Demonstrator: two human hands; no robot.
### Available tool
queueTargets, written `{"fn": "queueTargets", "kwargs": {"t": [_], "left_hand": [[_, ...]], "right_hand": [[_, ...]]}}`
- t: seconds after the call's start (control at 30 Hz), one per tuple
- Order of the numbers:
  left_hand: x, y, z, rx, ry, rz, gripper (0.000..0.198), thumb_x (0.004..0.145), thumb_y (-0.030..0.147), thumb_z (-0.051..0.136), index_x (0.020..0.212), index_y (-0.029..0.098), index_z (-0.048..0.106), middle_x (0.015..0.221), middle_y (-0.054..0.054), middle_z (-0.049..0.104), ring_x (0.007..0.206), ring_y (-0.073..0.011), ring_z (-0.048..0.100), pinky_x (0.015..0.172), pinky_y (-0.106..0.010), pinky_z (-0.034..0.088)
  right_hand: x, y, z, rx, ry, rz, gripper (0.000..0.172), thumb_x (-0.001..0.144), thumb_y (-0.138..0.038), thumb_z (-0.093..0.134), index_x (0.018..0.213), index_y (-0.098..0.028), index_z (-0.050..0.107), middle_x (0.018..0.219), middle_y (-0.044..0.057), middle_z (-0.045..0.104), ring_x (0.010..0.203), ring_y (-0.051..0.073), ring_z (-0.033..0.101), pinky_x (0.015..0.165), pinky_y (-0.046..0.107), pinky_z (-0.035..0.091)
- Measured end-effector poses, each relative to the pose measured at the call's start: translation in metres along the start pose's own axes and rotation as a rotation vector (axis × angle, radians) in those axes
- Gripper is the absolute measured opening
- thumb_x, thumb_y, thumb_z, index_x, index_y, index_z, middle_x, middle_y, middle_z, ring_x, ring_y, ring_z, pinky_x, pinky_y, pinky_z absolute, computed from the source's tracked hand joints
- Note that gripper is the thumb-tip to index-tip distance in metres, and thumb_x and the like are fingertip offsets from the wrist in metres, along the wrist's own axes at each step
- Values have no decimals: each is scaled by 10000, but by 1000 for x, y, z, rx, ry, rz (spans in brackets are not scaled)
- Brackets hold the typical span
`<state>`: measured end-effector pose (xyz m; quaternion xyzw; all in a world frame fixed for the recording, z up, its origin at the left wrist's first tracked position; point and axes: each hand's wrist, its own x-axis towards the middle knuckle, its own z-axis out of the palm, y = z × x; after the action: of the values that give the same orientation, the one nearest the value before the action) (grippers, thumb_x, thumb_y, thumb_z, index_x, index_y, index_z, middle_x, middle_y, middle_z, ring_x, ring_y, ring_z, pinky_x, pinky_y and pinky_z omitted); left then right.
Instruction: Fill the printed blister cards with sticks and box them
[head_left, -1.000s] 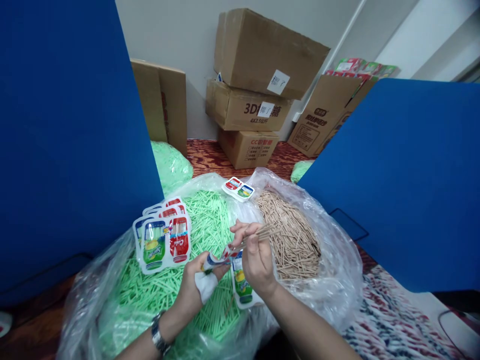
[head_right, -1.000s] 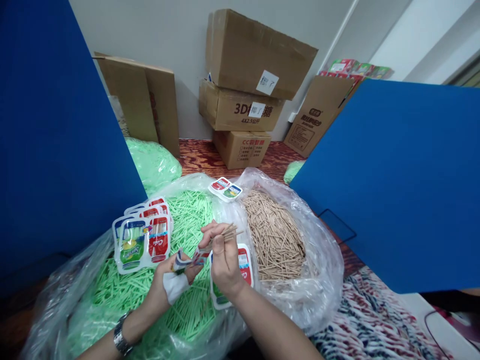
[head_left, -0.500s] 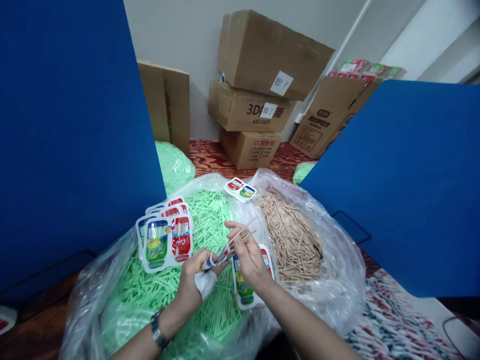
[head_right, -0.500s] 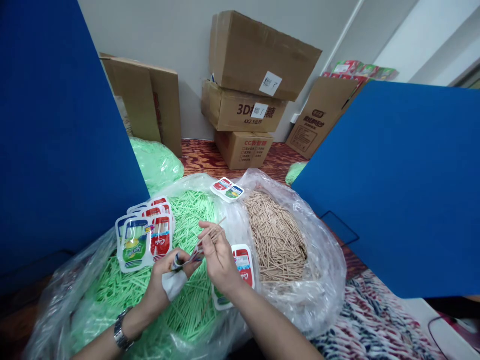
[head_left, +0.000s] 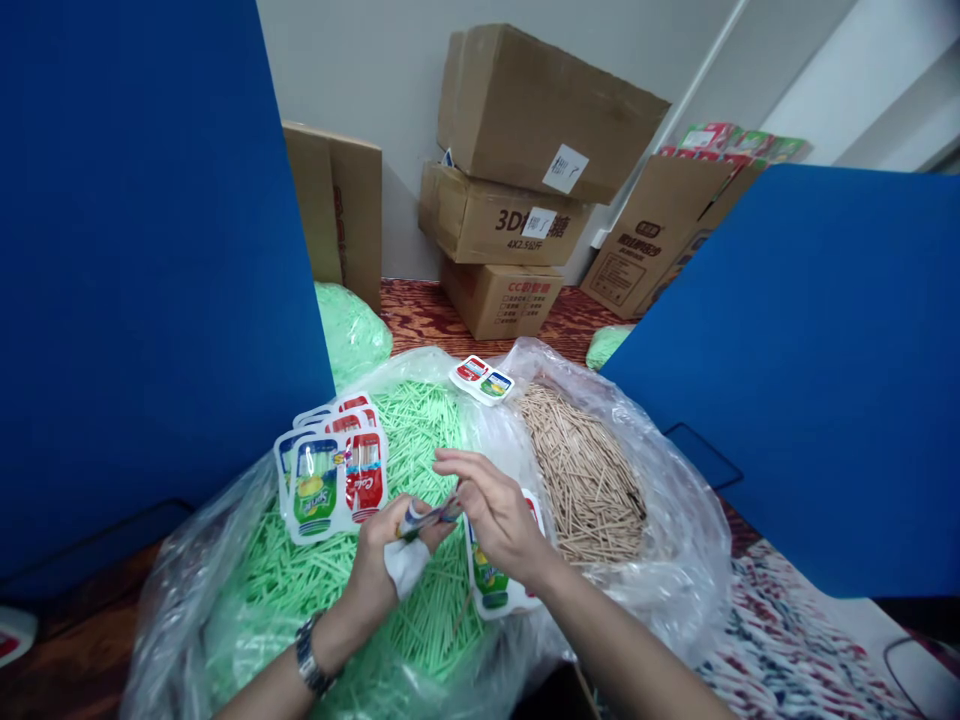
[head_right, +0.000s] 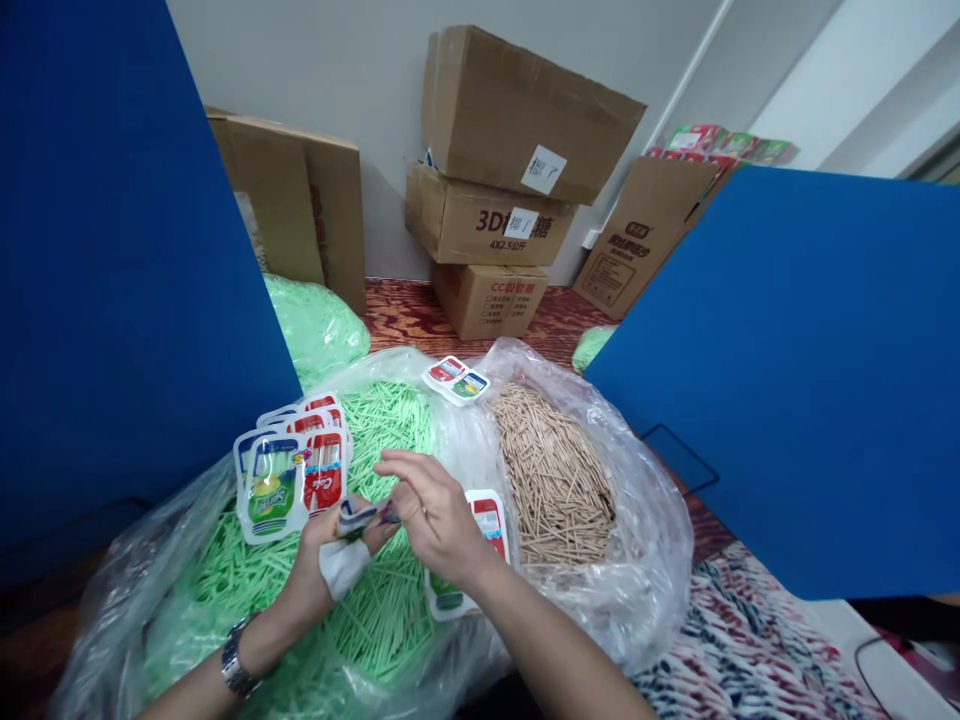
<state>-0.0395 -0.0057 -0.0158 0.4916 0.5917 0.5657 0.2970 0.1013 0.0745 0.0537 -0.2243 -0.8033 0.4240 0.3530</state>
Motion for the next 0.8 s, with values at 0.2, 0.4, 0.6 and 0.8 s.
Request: {"fn": "queueTargets", "kwargs": {"t": [0.2,0.4,0.6,0.8], "left_hand": [[1,6,-5,-165,-13,-194,269,715,312,703,903,126,660,855,-87,728,764,-233,661,710,-339,530],[-1,-5,-20,-154,-1,-235,211,777,354,624,764,144,618,651,-10,638,575,-142,564,556,-247,462],[-4,-2,-24,142,-30,16,264,823,289,572,597,163,518,575,31,482,542,-109,439,526,-218,361],[-3,-1,-25,203,-164,114,157,869,250,530,764,164,609,728,-19,600,677,-154,550,655,-258,439]], "right_hand": [[5,8,-2,-177,-149,-110,456,948,-255,396,1401,-307,372,1215,83,563,1060,205,565,885,382,485],[2,23,-7,-346,-24,-50,331,930,-300,460,1251,-272,536,870,33,653,690,147,597,675,294,493],[14,21,-2,-596,-140,-270,378,864,-515,519,994,-175,624,840,68,633,786,178,561,716,303,440],[18,25,21,-705,-87,-510,393,917,-430,469,630,-177,555,575,0,527,615,131,468,783,318,408]]}}
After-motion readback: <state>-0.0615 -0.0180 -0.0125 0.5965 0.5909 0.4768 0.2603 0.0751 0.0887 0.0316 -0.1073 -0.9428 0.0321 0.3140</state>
